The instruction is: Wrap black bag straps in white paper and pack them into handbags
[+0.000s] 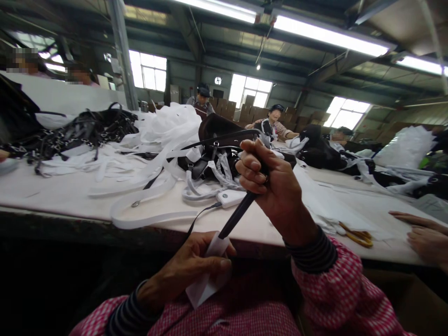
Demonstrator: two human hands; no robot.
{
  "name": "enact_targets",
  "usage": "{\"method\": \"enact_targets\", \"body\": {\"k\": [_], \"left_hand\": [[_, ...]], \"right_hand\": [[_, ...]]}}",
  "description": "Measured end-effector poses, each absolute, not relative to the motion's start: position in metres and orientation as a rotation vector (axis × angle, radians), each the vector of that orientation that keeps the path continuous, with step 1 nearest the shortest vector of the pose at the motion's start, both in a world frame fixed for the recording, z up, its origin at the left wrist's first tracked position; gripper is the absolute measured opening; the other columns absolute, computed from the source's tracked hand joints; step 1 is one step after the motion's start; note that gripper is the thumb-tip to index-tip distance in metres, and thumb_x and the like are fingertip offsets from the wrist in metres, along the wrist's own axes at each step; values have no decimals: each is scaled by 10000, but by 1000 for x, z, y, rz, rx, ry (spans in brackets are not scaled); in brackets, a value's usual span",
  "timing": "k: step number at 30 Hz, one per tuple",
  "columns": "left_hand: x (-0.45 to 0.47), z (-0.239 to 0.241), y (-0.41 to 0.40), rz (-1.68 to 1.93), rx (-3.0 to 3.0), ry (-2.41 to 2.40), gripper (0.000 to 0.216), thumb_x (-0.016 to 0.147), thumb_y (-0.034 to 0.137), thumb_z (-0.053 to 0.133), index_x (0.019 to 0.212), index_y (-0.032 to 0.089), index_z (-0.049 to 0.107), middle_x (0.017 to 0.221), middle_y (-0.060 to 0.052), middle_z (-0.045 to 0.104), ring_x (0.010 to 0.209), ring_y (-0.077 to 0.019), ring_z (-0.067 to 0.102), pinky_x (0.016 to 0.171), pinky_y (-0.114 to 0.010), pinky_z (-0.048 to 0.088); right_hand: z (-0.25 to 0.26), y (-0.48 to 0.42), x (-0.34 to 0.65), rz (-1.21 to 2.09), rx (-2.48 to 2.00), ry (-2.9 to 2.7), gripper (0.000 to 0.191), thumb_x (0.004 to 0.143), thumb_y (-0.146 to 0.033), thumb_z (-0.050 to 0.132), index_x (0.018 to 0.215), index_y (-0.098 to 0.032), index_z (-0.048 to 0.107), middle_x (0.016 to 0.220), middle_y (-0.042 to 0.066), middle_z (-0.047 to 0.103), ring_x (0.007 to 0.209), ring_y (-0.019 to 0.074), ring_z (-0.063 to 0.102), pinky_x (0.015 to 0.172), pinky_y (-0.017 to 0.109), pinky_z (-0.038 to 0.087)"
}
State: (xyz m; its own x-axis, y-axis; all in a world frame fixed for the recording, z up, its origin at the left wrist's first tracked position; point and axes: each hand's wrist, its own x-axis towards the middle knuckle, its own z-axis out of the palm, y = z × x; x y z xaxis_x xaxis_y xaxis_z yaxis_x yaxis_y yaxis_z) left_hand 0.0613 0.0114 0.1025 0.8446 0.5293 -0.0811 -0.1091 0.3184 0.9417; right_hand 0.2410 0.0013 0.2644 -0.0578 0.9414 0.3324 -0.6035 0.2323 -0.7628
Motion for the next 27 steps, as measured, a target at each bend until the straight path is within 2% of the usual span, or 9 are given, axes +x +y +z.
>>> {"method": "enact_targets", "body": {"k": [3, 8, 16, 22, 24, 27], "left_hand": [[63, 107, 10, 436, 1194, 439, 334, 751, 325, 863, 992, 142, 722, 644, 9, 657, 526, -84, 536, 492, -179, 359], [65, 110, 8, 522, 1219, 454, 322, 768, 323, 846, 1002, 136, 728, 707, -21, 705, 580, -105, 584, 549, -201, 428], [65, 115, 11, 483, 1156, 377, 413, 766, 328, 860, 1099, 142, 703, 712, -34, 732, 513, -107, 605, 505, -194, 464], [73, 137, 11, 401, 1147, 310, 317, 741, 257, 856, 988, 127, 705, 680, -44, 729, 498, -100, 601, 504, -182, 484], [76, 141, 12, 394, 1152, 304, 307, 742, 252, 852, 984, 117, 719, 685, -44, 726, 498, -91, 598, 503, -172, 487], [78, 143, 14, 408, 1155, 296, 303, 741, 256, 857, 971, 105, 729, 695, -51, 733, 485, -82, 595, 490, -161, 493]], "right_hand": [[264, 1, 238, 1336, -446, -974, 240, 1061, -253, 483, 916, -169, 654, 579, -61, 442, 426, 67, 305, 321, 119, 261], [263, 0, 234, 1328, -450, -944, 331, 1077, -241, 428, 866, -146, 665, 573, -57, 426, 411, 60, 281, 312, 111, 254], [249, -1, 229, 1404, -454, -984, 275, 1041, -268, 517, 869, -145, 692, 576, -55, 420, 419, 64, 277, 309, 105, 264], [232, 0, 226, 1442, -451, -958, 229, 1008, -254, 579, 870, -120, 704, 587, -58, 416, 427, 55, 251, 315, 107, 257], [224, -1, 225, 1446, -454, -956, 204, 990, -265, 606, 893, -121, 714, 598, -52, 438, 437, 55, 284, 332, 117, 268], [213, -6, 225, 1407, -541, -1028, 219, 970, -335, 647, 933, -138, 735, 672, -17, 532, 511, 73, 430, 434, 159, 386]]}}
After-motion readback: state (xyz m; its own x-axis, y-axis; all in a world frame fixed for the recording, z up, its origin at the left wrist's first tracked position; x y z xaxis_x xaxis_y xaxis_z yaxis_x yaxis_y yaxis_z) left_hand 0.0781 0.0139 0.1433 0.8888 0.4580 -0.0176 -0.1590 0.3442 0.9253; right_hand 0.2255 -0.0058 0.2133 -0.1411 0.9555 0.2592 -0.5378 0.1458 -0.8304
